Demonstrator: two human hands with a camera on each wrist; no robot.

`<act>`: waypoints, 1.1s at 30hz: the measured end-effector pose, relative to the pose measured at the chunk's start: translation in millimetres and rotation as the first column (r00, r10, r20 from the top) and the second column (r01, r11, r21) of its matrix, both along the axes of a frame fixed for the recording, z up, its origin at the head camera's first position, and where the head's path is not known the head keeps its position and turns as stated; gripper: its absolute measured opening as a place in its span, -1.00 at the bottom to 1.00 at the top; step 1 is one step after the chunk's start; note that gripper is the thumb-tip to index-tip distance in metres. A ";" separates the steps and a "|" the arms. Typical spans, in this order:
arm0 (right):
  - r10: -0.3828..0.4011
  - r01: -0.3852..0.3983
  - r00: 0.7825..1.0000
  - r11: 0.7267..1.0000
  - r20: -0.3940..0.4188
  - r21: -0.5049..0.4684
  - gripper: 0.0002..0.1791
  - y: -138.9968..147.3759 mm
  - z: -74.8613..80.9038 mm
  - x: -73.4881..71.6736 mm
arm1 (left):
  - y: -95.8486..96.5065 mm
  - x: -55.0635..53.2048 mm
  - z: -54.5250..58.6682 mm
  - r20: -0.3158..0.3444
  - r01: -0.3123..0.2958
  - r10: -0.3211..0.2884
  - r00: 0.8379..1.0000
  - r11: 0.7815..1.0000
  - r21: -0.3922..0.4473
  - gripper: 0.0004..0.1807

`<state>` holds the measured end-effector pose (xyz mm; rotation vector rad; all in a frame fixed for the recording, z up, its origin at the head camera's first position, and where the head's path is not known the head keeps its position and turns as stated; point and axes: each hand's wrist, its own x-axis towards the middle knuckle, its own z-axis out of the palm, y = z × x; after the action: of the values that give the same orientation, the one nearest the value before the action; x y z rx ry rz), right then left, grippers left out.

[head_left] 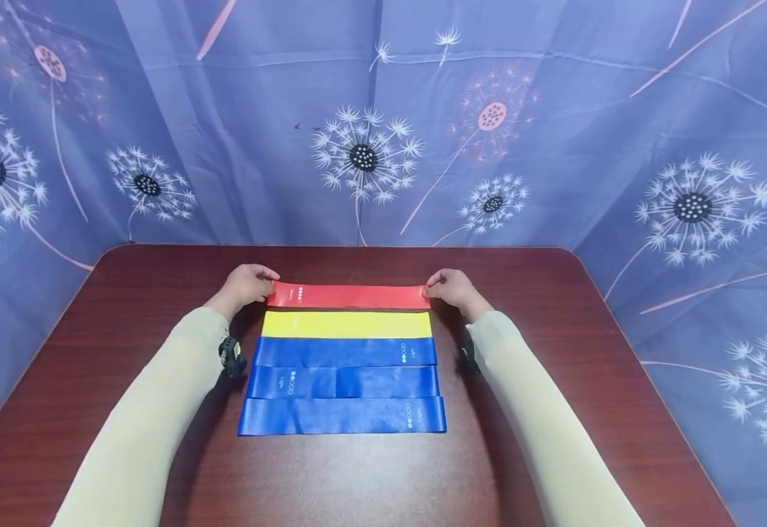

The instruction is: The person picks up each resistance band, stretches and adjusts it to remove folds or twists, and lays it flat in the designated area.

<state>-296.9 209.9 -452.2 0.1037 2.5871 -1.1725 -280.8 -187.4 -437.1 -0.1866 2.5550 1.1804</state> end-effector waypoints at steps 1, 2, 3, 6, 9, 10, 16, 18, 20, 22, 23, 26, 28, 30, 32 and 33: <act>0.000 0.000 1.000 1.000 0.003 0.001 -0.73 -0.2 0.1 0.2 | -0.5 -0.2 -1.0 0.001 0.000 0.000 1.000 1.000 0.001 -0.53; 0.003 -0.003 1.000 1.000 0.002 0.004 -0.73 -0.2 0.0 0.3 | -1.2 -0.6 -2.0 0.004 0.002 -0.002 1.000 1.000 0.000 -0.53; 0.003 -0.004 1.000 1.000 0.001 0.005 -0.74 -0.4 -0.2 0.2 | -1.6 -1.0 -2.8 0.007 0.003 -0.003 1.000 1.000 0.000 -0.54; 0.006 -0.006 1.000 1.000 -0.003 0.005 -0.75 0.2 -1.4 -1.2 | -2.6 -3.6 -3.2 0.005 0.009 -0.009 1.000 1.000 -0.013 -0.53; 0.007 -0.007 1.000 1.000 -0.002 0.000 -0.76 0.8 -2.6 -2.8 | -3.8 -5.2 -3.2 0.003 0.016 -0.016 1.000 0.999 -0.032 -0.53; 0.007 -0.007 1.000 1.000 -0.002 -0.001 -0.76 0.9 -3.1 -3.3 | -4.0 -5.4 -3.1 0.002 0.019 -0.019 1.000 0.999 -0.040 -0.53; 0.012 -0.012 1.000 1.000 -0.010 0.005 -0.77 1.4 -4.6 -3.9 | -6.6 -3.0 -3.8 0.007 0.033 -0.033 0.999 0.999 -0.044 -0.54; 0.012 -0.012 1.000 1.000 -0.009 0.006 -0.78 1.5 -4.3 -3.6 | -7.7 -2.3 -4.7 0.009 0.034 -0.033 0.999 0.999 -0.036 -0.54; 0.009 -0.009 1.000 1.000 -0.012 0.004 -0.78 1.3 -3.4 -3.4 | -8.9 -2.3 -5.3 0.007 0.039 -0.038 0.999 0.999 -0.027 -0.53; 0.009 -0.009 1.000 1.000 -0.011 0.007 -0.79 1.6 -3.5 -3.1 | -9.6 -2.0 -6.4 0.005 0.041 -0.041 0.999 0.999 -0.019 -0.53; 0.010 -0.010 1.000 1.000 -0.014 0.010 -0.79 1.6 -3.7 -3.1 | -9.9 -1.7 -7.0 0.003 0.041 -0.041 0.999 0.999 -0.013 -0.52; 0.020 -0.019 1.000 1.000 -0.020 0.015 -0.79 1.3 -4.2 -2.4 | -11.1 -0.1 -8.1 0.005 0.037 -0.037 0.999 0.999 0.005 -0.52; 0.023 -0.023 1.000 1.000 -0.021 0.014 -0.81 1.1 -4.3 -1.7 | -11.9 1.4 -7.7 0.017 0.036 -0.037 0.999 0.999 0.022 -0.52; 0.023 -0.023 1.000 1.000 -0.019 0.013 -0.82 1.2 -3.9 -1.0 | -12.3 2.1 -7.2 0.034 0.032 -0.033 0.999 0.999 0.039 -0.51; 0.021 -0.021 1.000 1.000 -0.014 0.009 -0.82 0.8 -3.8 -1.1 | -13.1 2.0 -6.7 0.051 0.026 -0.028 0.998 0.998 0.054 -0.50; 0.021 -0.021 1.000 1.000 -0.012 0.008 -0.82 0.8 -3.8 -1.2 | -13.6 1.6 -6.5 0.056 0.025 -0.028 0.998 0.998 0.060 -0.50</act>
<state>-298.1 210.7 -456.1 0.0706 2.5972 -1.1590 -279.1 -201.0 -443.7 -0.1696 2.4625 1.2222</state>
